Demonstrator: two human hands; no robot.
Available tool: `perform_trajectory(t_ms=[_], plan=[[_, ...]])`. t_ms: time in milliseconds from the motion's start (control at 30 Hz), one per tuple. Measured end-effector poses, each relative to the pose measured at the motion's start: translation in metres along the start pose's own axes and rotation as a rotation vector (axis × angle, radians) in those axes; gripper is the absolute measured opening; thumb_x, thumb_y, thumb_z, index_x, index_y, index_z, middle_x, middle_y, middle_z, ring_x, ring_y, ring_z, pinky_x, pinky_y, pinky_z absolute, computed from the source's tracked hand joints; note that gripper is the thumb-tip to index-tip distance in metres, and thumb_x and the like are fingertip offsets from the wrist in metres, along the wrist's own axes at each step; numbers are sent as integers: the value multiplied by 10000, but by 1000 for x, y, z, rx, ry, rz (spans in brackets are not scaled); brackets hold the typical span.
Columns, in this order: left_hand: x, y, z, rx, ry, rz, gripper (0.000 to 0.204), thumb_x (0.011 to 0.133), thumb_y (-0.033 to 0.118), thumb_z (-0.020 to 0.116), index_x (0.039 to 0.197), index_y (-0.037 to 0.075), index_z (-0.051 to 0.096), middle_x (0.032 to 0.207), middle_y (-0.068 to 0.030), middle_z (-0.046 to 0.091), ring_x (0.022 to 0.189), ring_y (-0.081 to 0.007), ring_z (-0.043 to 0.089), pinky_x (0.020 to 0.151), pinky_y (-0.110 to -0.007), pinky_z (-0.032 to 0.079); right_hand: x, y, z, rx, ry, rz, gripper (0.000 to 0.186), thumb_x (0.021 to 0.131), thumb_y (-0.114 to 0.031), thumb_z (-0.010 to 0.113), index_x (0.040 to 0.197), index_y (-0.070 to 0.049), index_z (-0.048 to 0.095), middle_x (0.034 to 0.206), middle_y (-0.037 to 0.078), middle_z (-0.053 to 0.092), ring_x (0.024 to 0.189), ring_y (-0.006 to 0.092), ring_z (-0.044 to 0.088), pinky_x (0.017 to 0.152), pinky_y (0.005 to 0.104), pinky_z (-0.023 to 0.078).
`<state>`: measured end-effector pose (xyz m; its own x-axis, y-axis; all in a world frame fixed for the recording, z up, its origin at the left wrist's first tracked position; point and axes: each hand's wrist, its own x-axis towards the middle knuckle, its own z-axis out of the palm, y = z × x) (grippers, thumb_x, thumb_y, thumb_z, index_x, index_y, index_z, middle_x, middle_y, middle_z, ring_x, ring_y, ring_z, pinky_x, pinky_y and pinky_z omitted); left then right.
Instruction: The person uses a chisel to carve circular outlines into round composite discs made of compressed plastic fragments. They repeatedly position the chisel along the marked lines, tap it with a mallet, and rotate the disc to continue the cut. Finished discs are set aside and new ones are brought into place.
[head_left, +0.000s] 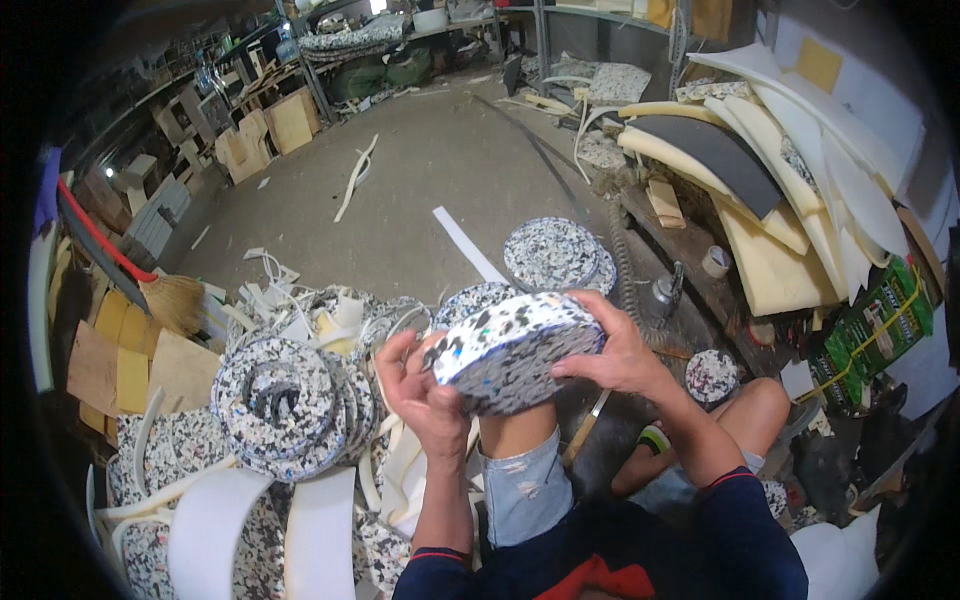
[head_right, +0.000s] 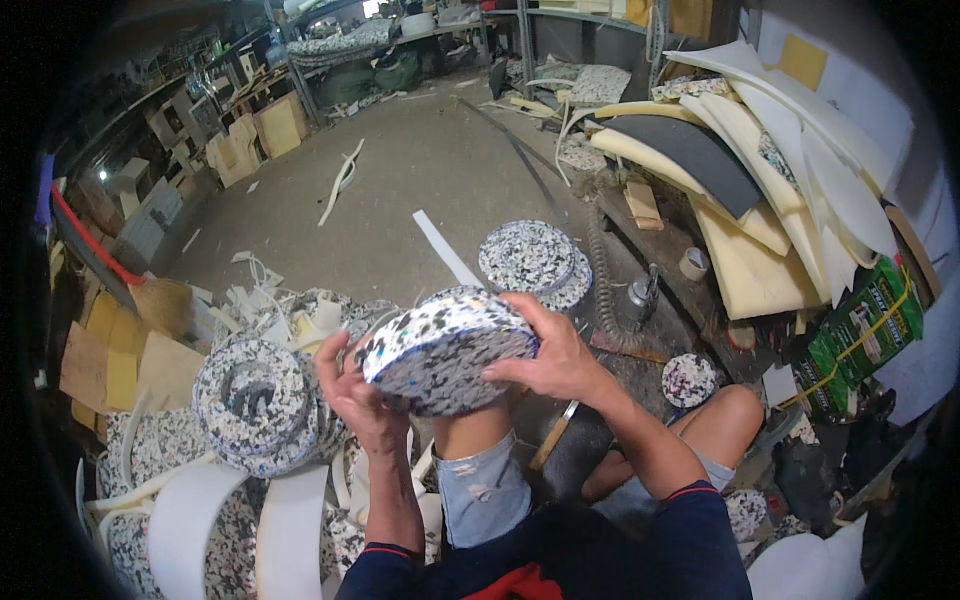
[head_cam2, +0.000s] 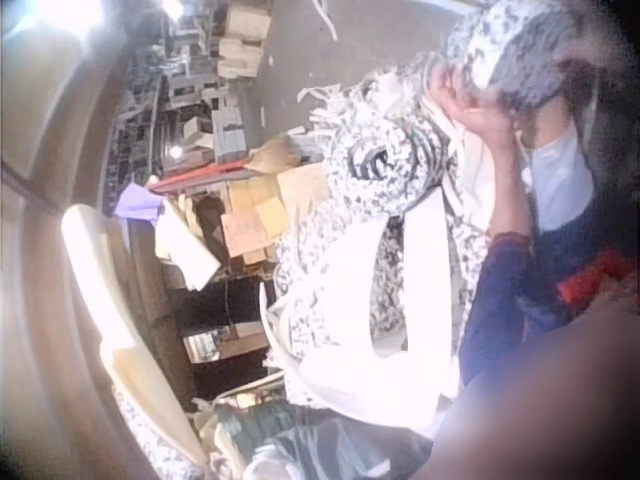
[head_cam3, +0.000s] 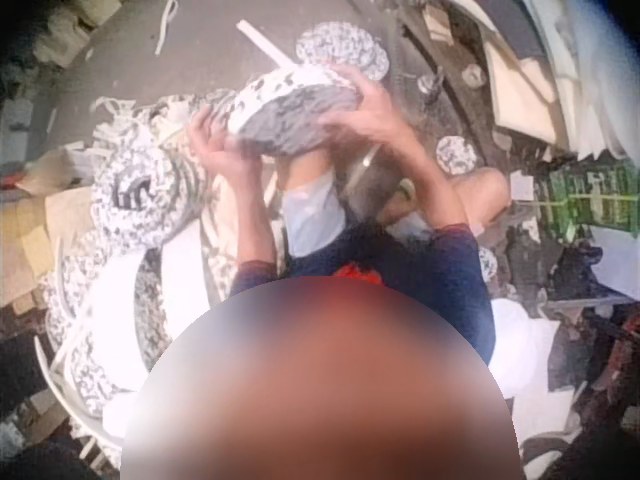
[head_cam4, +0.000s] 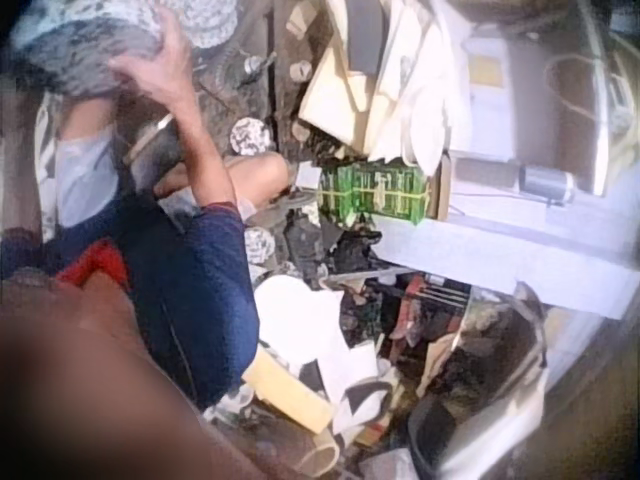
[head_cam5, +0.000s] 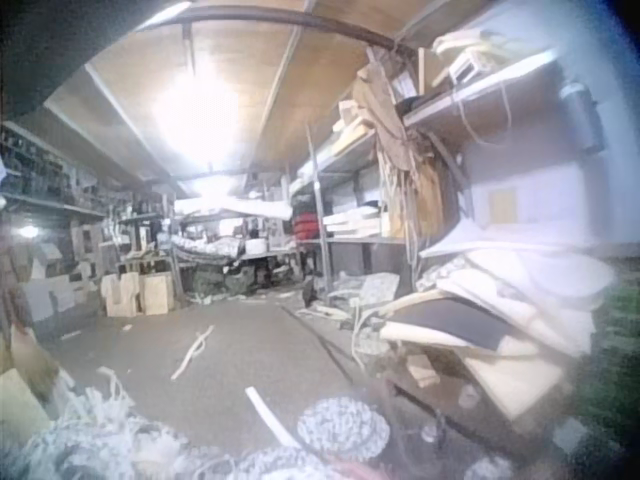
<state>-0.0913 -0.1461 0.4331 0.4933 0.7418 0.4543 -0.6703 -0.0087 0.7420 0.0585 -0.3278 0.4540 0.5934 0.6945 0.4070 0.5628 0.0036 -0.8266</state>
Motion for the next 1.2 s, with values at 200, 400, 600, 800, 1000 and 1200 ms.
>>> perform_trajectory(t_ms=[200, 400, 600, 800, 1000, 1200], plan=[[-10, -14, 9, -120, -138, -116, 880, 848, 265, 862, 1483, -52, 341, 1312, -199, 612, 1217, -241, 618, 1061, -375, 489, -17, 22, -3, 133, 73, 89, 783, 712, -96, 930, 1377, -7, 525, 1222, 67, 661, 1127, 138, 597, 1013, 314, 476], [-15, -22, 16, -96, -169, -167, 680, 863, -12, 797, 1424, -46, 414, 1328, -174, 585, 1239, -220, 582, 1077, -356, 470, -25, 33, -1, 246, 88, 115, 747, 761, -92, 896, 1391, 11, 509, 1209, 70, 665, 1102, 143, 619, 990, 319, 496], [-17, -25, 24, -30, -209, -123, 664, 858, 13, 816, 1405, -54, 446, 1318, -152, 584, 1227, -212, 578, 1081, -346, 457, -34, 45, -9, 272, 83, 124, 727, 757, -97, 899, 1375, 29, 537, 1226, 86, 677, 1123, 152, 621, 1011, 322, 483], [-17, -21, 39, 114, -228, -102, 607, 835, 32, 827, 1359, -47, 530, 1258, -133, 624, 1188, -192, 596, 1038, -332, 478, -34, 48, -16, 228, 65, 244, 760, 748, -107, 904, 1400, 17, 535, 1268, 118, 676, 1140, 171, 631, 997, 338, 503], [-24, -22, 76, 580, -398, -60, 543, 740, 65, 856, 1237, -7, 649, 1085, -159, 704, 1009, -250, 687, 901, -338, 536, -41, 4, -56, -81, 291, -101, 608, 786, -108, 856, 1348, -51, 632, 1317, 137, 669, 1156, 220, 654, 924, 367, 551], [-35, -41, 101, 693, -644, 185, 550, 711, 71, 855, 1225, 20, 666, 1076, -166, 703, 982, -334, 673, 872, -406, 528, -50, -5, -75, -294, 179, -226, 351, 824, -73, 790, 1160, -8, 711, 1074, 169, 707, 927, 322, 692, 822, 374, 549]])
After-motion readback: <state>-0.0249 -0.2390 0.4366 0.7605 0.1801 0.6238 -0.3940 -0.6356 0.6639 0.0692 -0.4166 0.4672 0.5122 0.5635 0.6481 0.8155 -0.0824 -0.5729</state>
